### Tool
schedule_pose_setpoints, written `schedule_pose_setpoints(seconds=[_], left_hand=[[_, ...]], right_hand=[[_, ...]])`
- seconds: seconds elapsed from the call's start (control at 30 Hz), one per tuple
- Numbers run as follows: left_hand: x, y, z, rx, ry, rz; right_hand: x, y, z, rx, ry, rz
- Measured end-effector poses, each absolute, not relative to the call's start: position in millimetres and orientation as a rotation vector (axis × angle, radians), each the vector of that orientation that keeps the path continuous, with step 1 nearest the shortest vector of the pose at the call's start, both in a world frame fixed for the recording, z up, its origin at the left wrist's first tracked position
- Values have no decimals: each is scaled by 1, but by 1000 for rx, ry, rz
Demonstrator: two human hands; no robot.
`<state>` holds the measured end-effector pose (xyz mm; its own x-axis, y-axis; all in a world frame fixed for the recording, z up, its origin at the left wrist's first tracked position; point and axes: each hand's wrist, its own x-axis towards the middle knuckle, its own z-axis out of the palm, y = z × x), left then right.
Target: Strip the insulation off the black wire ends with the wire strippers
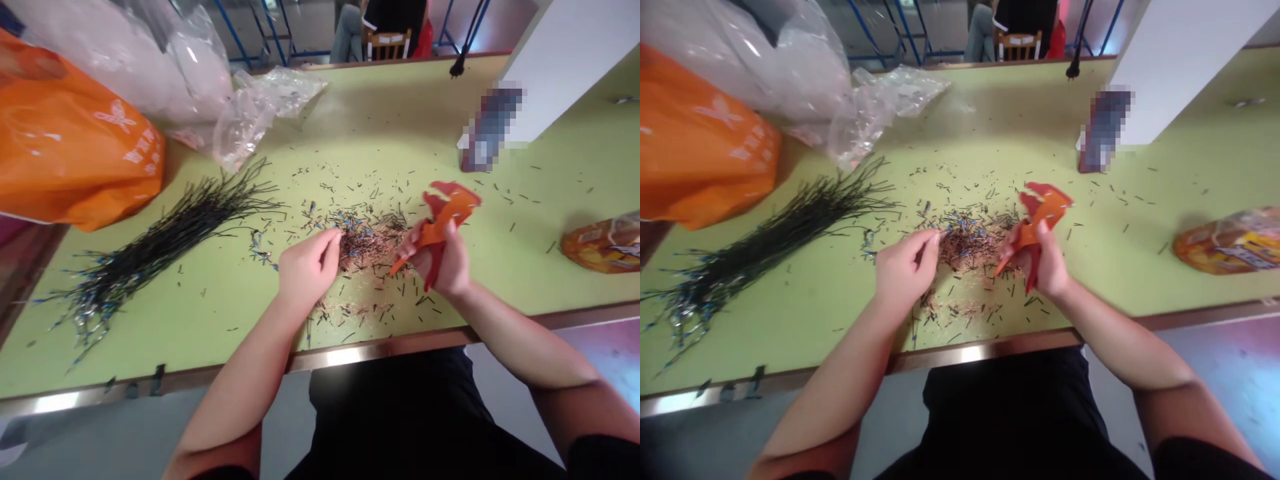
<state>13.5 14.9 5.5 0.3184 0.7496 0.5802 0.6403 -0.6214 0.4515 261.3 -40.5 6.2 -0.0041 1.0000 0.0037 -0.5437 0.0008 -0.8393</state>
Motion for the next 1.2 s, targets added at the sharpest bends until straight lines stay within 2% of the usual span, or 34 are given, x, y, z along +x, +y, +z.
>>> schedule_pose_setpoints(seconds=[0.1, 0.23, 0.6, 0.9, 1.2], left_hand=[[24, -6, 12, 2632, 1148, 1154], [27, -17, 19, 2777, 1025, 1126], [31, -23, 27, 2775, 914, 1199], [31, -28, 26, 2801, 889, 1083], [32, -29, 28, 2811, 847, 1124]], right_hand=[[239, -50, -8, -783, -933, 1621], [234, -58, -21, -812, -1034, 1703], [235, -56, -26, -952, -889, 1696], [234, -60, -27, -1048, -881, 1686], [227, -60, -14, -1086, -929, 1604]])
